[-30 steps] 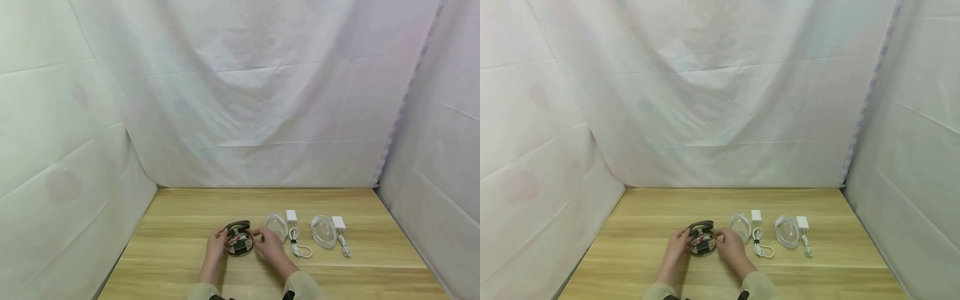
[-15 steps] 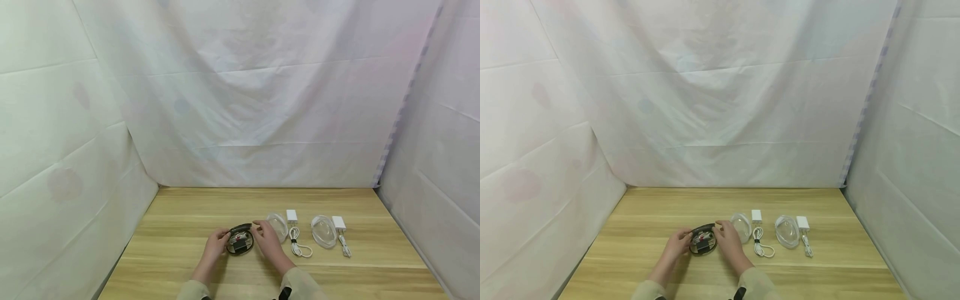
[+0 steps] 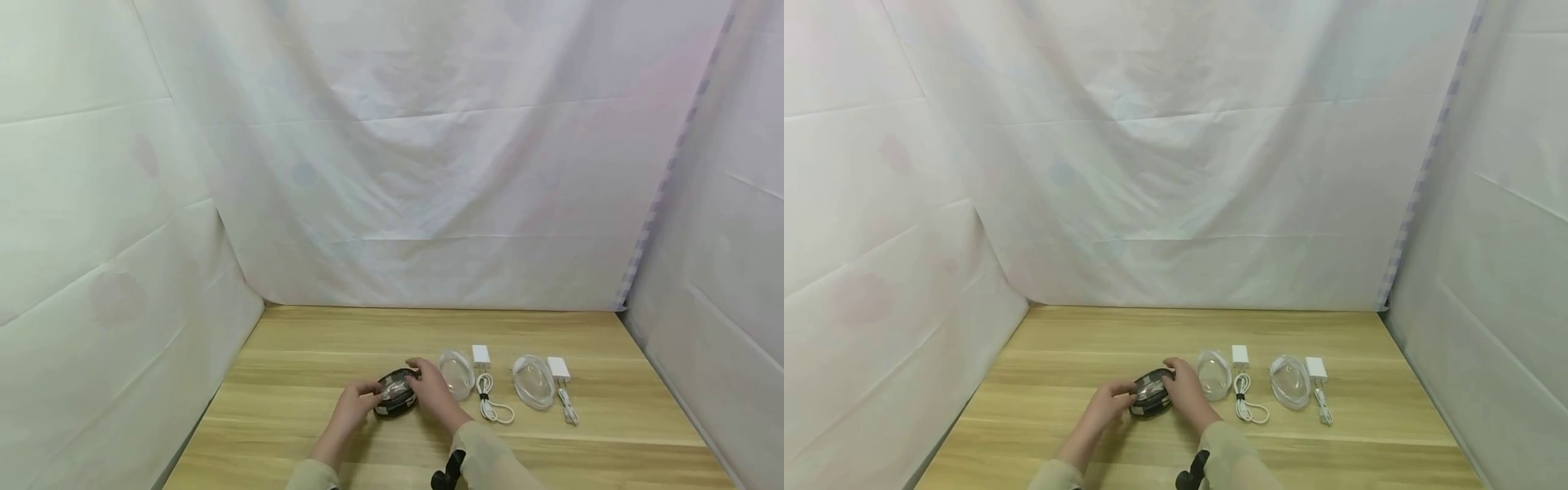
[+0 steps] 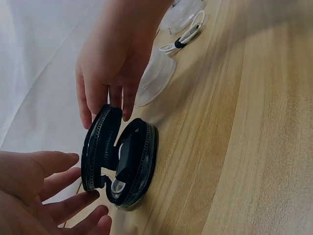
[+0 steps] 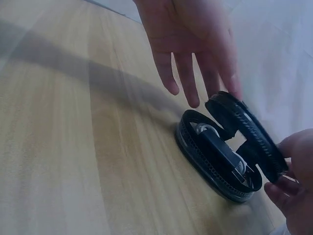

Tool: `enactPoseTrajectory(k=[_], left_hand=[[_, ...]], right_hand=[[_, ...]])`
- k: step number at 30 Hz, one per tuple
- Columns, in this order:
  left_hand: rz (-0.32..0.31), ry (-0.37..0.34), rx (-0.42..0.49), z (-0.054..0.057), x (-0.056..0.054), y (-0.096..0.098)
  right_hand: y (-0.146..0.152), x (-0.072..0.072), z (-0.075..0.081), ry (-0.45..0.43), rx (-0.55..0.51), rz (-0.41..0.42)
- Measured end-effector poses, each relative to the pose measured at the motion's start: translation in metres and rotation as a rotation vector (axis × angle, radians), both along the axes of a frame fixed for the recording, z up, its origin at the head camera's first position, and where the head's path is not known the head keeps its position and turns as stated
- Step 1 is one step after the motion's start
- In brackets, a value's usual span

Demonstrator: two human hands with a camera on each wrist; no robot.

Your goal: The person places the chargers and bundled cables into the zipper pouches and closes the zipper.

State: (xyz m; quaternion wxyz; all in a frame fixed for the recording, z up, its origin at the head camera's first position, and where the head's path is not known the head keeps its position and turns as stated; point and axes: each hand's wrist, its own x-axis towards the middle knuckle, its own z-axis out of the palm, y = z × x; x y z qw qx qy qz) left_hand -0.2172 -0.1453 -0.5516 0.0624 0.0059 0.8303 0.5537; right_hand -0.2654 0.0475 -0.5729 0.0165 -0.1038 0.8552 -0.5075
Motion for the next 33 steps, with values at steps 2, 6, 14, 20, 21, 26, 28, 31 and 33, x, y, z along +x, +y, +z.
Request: enactPoseTrajectory(k=[2,6,14,20,21,26,28,31,33], left_hand=[[0.007,-0.002,0.007,-0.001,0.0,0.0],[0.027,-0.004,0.028,-0.002,0.002,0.0],[0.077,-0.038,0.019,-0.004,0.007,0.002],[0.067,-0.077,0.055,-0.008,0.013,0.009],[0.064,-0.078,0.052,-0.008,0.013,0.01],[0.078,-0.044,-0.006,-0.009,0.014,0.016],[0.085,-0.032,-0.022,-0.01,0.013,0.016],[0.085,-0.031,-0.014,-0.01,0.013,0.016],[0.089,-0.038,-0.001,-0.01,0.011,0.015]], right_hand=[[0.0,-0.002,-0.001,-0.019,0.011,0.02],[0.0,-0.003,-0.003,-0.042,0.008,0.068],[-0.003,-0.005,-0.008,-0.034,0.06,0.115],[-0.004,-0.006,-0.007,-0.007,0.104,0.139],[-0.004,-0.005,-0.006,-0.006,0.104,0.142],[-0.003,-0.004,-0.009,-0.014,0.072,0.13],[-0.002,-0.004,-0.011,-0.019,0.05,0.121],[-0.001,-0.002,-0.016,-0.025,0.015,0.103],[0.0,-0.001,-0.019,-0.026,-0.015,0.091]])
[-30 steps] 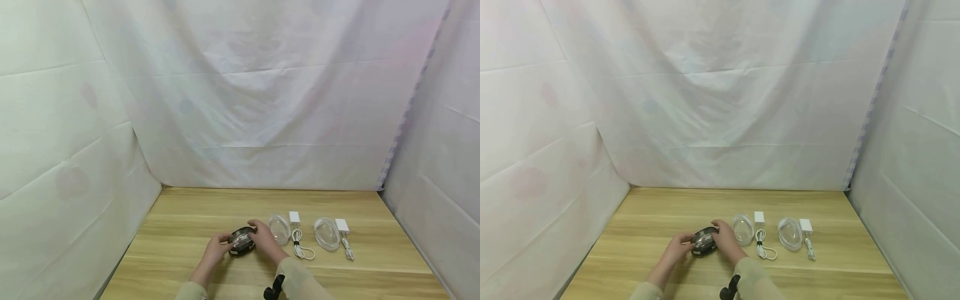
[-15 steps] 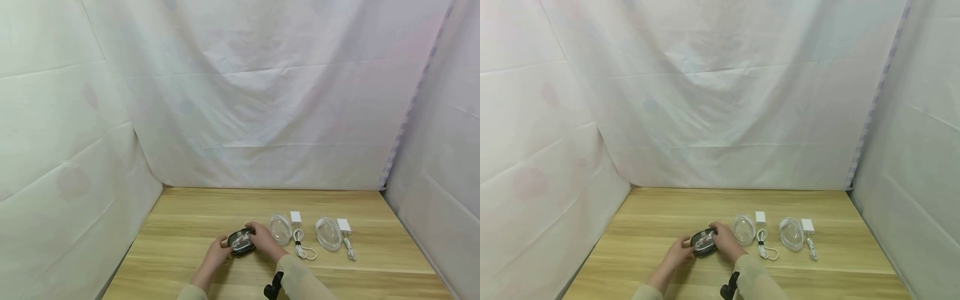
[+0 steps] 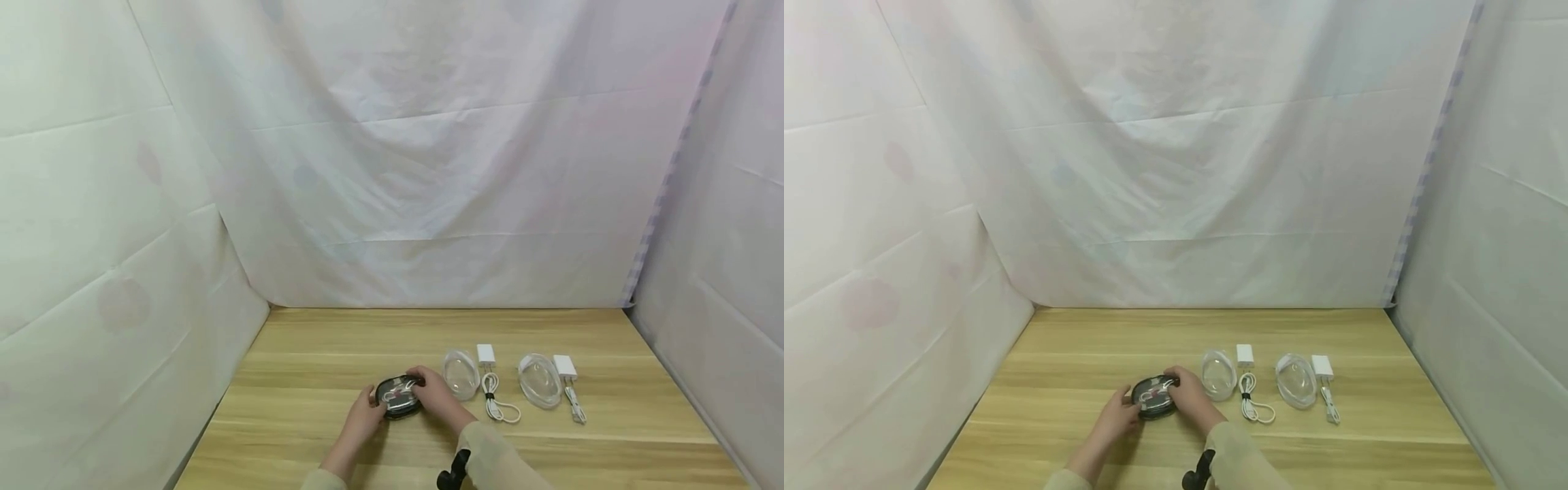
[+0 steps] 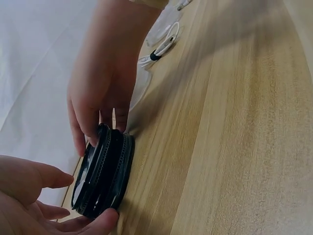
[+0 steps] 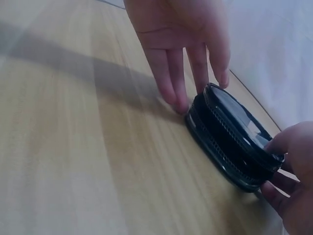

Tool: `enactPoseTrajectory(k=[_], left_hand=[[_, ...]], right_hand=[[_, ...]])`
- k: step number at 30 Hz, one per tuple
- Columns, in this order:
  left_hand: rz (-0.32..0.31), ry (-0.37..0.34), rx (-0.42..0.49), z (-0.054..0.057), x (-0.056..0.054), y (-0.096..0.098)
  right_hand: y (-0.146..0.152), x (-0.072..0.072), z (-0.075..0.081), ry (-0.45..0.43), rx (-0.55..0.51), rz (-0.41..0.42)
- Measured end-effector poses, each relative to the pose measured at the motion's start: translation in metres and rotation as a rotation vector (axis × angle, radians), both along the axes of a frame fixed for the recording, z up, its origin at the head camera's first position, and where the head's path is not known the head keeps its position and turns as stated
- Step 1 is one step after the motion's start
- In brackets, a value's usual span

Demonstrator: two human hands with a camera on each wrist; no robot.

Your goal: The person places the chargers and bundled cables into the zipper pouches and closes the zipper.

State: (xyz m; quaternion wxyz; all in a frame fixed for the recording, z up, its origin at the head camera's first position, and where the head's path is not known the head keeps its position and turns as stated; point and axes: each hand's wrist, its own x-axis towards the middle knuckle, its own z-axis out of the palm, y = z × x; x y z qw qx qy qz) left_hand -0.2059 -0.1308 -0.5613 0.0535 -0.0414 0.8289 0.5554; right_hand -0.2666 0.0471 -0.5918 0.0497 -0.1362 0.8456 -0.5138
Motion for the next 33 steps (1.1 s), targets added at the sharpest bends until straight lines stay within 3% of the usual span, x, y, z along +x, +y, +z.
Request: enactPoseTrajectory(k=[13,33], left_hand=[[-0.002,0.008,-0.089,0.003,-0.019,-0.011],[-0.009,0.06,-0.131,0.008,-0.052,-0.02]], right_hand=[[0.0,0.008,-0.008,-0.026,-0.124,-0.054],[-0.008,0.016,-0.011,-0.007,-0.133,-0.087]])
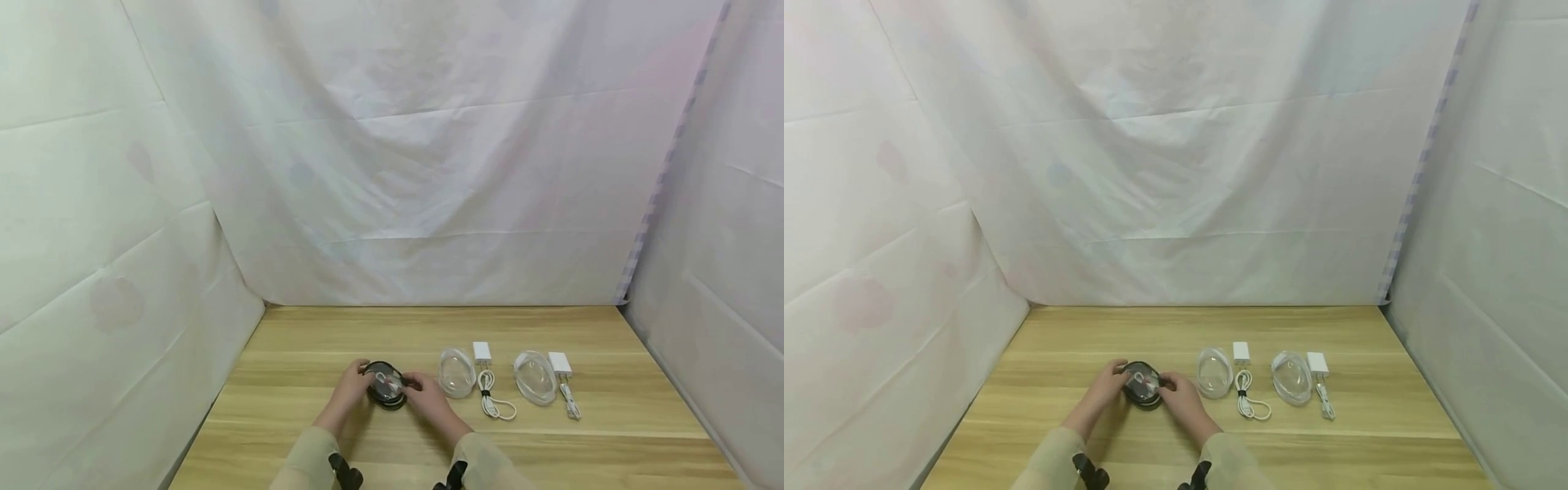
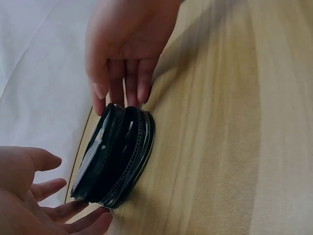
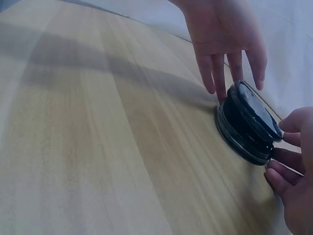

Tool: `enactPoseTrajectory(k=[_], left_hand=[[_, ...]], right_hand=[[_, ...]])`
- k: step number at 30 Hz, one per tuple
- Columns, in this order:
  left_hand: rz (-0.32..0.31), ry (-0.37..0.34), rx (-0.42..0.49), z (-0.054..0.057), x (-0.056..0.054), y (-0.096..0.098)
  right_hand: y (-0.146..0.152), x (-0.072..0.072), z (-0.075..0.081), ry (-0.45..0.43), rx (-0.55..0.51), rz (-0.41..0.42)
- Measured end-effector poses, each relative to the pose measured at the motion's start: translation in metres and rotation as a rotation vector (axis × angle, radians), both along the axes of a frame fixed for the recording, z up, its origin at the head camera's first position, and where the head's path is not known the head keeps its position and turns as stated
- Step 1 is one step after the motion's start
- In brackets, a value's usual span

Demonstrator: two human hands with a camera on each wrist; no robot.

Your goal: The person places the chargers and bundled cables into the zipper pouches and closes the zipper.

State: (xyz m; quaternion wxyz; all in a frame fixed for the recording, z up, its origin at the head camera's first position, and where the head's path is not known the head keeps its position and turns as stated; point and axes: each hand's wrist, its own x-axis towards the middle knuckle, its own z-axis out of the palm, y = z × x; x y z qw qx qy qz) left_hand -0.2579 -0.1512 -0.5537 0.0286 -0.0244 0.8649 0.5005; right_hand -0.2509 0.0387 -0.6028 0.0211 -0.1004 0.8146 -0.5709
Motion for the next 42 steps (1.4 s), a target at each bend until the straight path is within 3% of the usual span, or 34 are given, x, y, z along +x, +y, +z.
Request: enactPoseTrajectory(k=[6,12,15,20,25,29,32,36,42], left_hand=[[0.0,-0.023,0.006,-0.001,-0.008,-0.001],[-0.002,-0.01,-0.045,0.002,-0.012,0.003],[0.003,0.025,-0.12,0.005,-0.012,0.005],[-0.029,0.108,-0.363,0.005,-0.009,0.01],[-0.182,0.216,-0.625,0.008,-0.002,0.014],[-0.369,0.314,-0.837,0.01,0.001,0.014],[-0.516,0.349,-0.955,0.01,0.003,0.013],[-0.648,0.317,-1.03,0.009,0.005,0.01],[-0.703,0.244,-1.032,0.002,0.005,0.006]], right_hand=[[0.001,0.005,0.0,-0.005,-0.018,0.019],[0.005,0.006,0.001,-0.032,-0.043,0.033],[0.008,0.004,0.001,-0.046,-0.05,0.039],[0.01,-0.002,-0.001,-0.023,-0.031,0.047],[0.011,-0.005,-0.002,-0.007,0.0,0.044],[0.01,-0.006,-0.003,0.003,0.028,0.027],[0.008,-0.007,-0.004,0.013,0.054,0.01],[0.006,-0.009,-0.004,0.031,0.101,-0.008],[0.004,-0.012,-0.005,0.056,0.202,-0.029]])
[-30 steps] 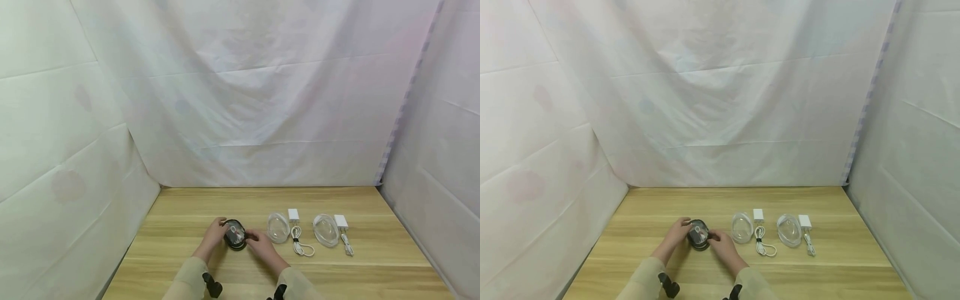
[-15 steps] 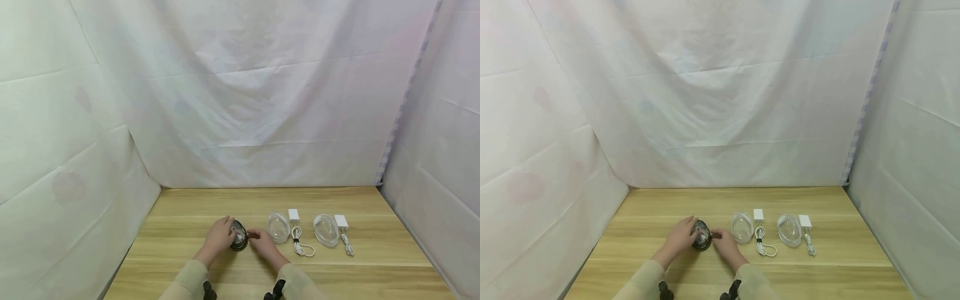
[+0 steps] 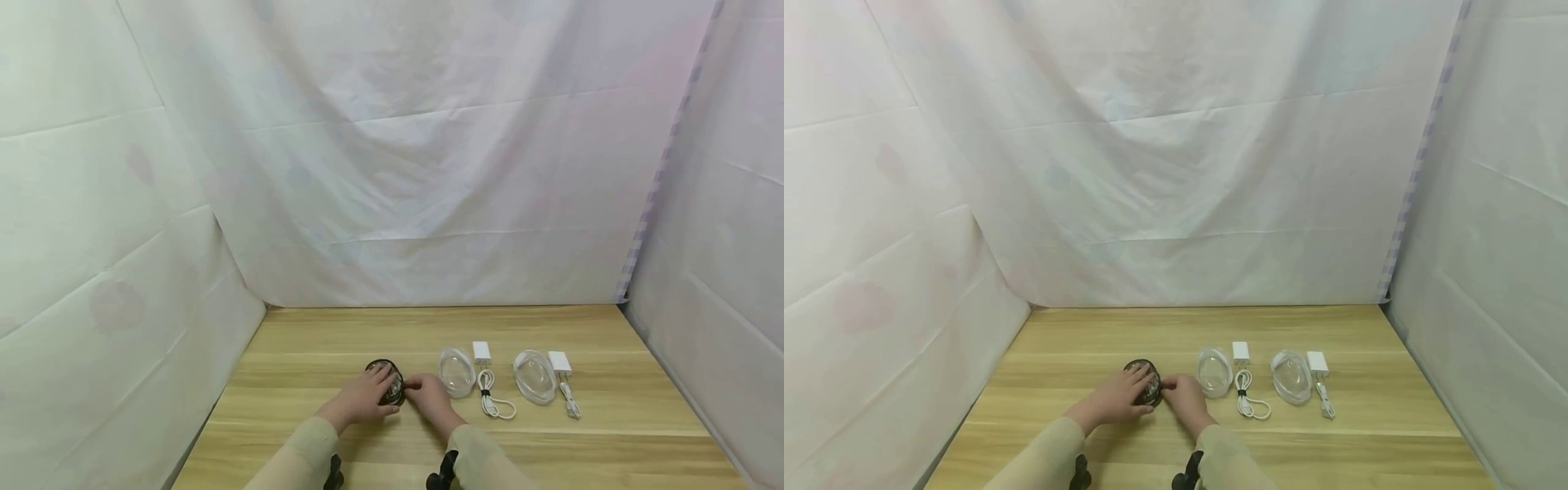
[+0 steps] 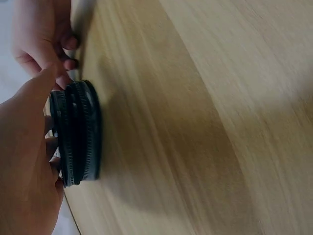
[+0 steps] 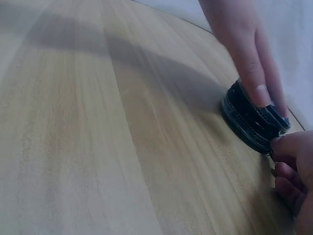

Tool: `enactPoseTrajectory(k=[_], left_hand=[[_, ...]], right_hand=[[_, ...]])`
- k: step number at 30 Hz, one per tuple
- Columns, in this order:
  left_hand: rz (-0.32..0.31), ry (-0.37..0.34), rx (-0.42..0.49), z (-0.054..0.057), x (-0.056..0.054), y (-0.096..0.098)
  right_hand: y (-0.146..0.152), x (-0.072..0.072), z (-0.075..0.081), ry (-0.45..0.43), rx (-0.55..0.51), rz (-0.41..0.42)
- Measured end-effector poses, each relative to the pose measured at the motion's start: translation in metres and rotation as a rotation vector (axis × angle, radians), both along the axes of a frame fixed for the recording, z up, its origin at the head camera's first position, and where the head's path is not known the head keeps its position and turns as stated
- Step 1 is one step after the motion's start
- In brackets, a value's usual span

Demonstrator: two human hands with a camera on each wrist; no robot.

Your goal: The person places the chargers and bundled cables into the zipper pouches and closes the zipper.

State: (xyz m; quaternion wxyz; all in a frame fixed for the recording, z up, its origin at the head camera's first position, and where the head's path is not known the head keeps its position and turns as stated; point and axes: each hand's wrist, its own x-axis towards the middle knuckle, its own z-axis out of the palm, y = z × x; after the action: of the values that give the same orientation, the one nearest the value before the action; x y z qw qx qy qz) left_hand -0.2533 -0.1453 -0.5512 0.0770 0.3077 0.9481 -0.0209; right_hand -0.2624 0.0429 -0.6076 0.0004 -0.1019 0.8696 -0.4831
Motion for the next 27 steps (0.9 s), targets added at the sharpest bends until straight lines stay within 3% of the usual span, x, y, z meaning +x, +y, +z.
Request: enactPoseTrajectory(k=[14,20,23,27], left_hand=[[0.025,-0.069,0.011,-0.011,-0.003,-0.002],[0.026,-0.07,0.036,-0.014,-0.005,-0.004],[0.028,-0.073,0.04,-0.014,-0.006,-0.005],[0.033,-0.1,0.046,-0.012,-0.007,-0.005]], right_hand=[[-0.005,0.003,-0.002,0.031,0.081,-0.077],[-0.003,0.0,0.0,0.027,0.1,-0.049],[0.0,-0.001,0.002,-0.004,0.061,-0.016],[0.003,0.0,0.003,-0.117,-0.119,0.034]])
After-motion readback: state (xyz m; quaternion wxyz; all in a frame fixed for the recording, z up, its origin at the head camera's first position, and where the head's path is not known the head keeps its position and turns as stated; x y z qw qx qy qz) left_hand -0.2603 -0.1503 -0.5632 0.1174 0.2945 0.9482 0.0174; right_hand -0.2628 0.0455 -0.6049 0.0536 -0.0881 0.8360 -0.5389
